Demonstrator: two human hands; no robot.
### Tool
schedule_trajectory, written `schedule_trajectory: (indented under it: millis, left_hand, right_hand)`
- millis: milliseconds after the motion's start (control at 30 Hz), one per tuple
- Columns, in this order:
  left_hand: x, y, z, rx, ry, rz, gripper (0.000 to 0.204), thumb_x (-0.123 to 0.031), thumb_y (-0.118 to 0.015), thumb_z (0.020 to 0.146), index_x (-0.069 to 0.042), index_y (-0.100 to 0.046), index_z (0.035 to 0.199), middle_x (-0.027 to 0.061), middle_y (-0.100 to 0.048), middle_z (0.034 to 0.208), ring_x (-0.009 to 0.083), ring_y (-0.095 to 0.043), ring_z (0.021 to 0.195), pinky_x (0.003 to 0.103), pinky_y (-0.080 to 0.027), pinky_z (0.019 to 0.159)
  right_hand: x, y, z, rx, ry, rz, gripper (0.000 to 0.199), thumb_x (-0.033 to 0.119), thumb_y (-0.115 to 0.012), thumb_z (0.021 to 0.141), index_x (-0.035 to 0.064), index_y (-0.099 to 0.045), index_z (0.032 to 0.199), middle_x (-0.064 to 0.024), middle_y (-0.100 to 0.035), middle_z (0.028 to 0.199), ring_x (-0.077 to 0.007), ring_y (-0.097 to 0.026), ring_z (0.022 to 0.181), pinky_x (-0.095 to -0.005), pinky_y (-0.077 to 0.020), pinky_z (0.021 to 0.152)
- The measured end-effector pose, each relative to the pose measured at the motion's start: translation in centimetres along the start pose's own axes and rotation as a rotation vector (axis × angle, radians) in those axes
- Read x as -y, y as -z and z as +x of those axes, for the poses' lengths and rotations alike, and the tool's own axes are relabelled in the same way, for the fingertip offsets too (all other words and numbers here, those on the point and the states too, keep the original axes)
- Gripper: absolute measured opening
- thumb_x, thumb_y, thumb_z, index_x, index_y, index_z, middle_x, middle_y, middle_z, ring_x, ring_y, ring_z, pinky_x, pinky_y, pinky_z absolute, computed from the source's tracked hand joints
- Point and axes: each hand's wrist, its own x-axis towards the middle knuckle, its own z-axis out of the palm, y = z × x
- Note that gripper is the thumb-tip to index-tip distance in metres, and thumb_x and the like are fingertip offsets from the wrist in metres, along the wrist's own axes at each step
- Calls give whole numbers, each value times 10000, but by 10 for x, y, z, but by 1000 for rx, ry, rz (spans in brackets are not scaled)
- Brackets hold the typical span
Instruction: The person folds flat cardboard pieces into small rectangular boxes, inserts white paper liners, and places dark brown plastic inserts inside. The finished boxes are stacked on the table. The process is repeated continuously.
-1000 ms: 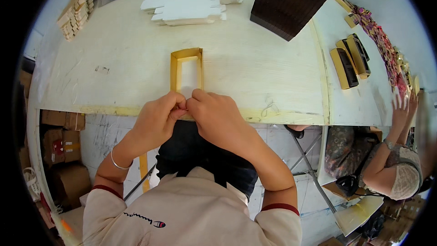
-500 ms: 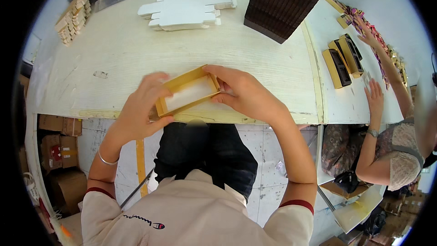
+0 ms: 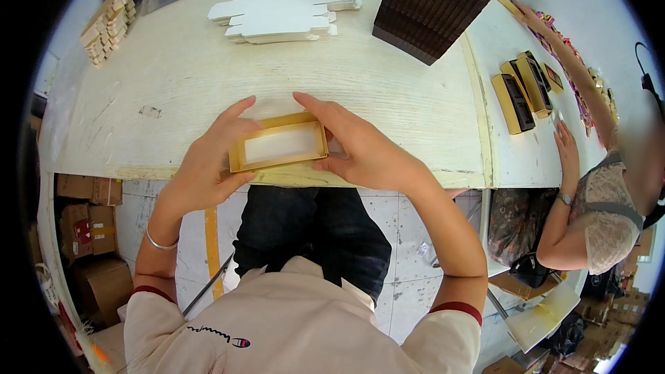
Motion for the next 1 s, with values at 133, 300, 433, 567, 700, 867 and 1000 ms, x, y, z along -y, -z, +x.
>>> schedule_trajectory:
  millis: [133,300,433,567,700,867,1000]
  left_hand:
    - [10,-7,-9,-119,48,1,626,-91,-775,691,-83,-502,1255,136,-504,1309,352,-501,1158,412,-411,963]
    - [13,-11,-9,-147,60,6,649,-137,-802,671,-65,-516,1250,135,-553,1192,350,-480,1149,425,-358,1008]
    - [16,-14,-16,-173,75,17,672,-169,-815,659,-57,-516,1251,148,-554,1207,360,-468,1170,454,-339,1043]
    - [17,-17,-12,-202,-22,66,661,-174,-814,653,-53,-525,1236,142,-603,1112,351,-543,1071,513,-288,1097]
    - [16,-16,-10,-196,-33,63,652,-182,-809,660,-63,-528,1236,118,-611,1107,324,-561,1023,521,-289,1091]
    - [14,-19,-11,-241,-42,93,646,-195,-808,665,-71,-532,1236,109,-608,1122,311,-555,1024,513,-297,1084]
    - [15,-21,-11,-251,-48,109,680,-197,-812,657,-75,-523,1261,107,-600,1141,301,-521,1075,474,-336,1038]
  right_hand:
    - [-4,-7,-5,-24,0,-13,828,-30,-722,747,90,-312,1456,-157,-473,1264,-286,-520,1028,-349,-462,898]
    - [3,8,0,49,-47,26,826,13,-740,749,83,-313,1453,-161,-452,1320,-309,-512,1113,-354,-449,948]
    - [19,67,13,-564,292,-593,501,74,-752,740,31,-577,1207,-182,-564,1235,-349,-521,1168,-406,-422,988]
    - [34,181,39,-880,441,-1287,310,172,-669,851,31,-625,1123,-138,-638,1080,-338,-573,992,-406,-455,863]
    - [31,224,49,-438,-92,-1265,165,134,-588,889,21,-668,979,-131,-662,960,-334,-611,890,-401,-463,841]
    - [40,221,53,-411,-98,-1280,124,115,-609,873,2,-650,907,-132,-637,881,-305,-612,809,-386,-485,774]
    - [54,233,37,-622,125,-1163,207,187,-638,896,-6,-638,969,-92,-629,841,-203,-611,795,-341,-474,792]
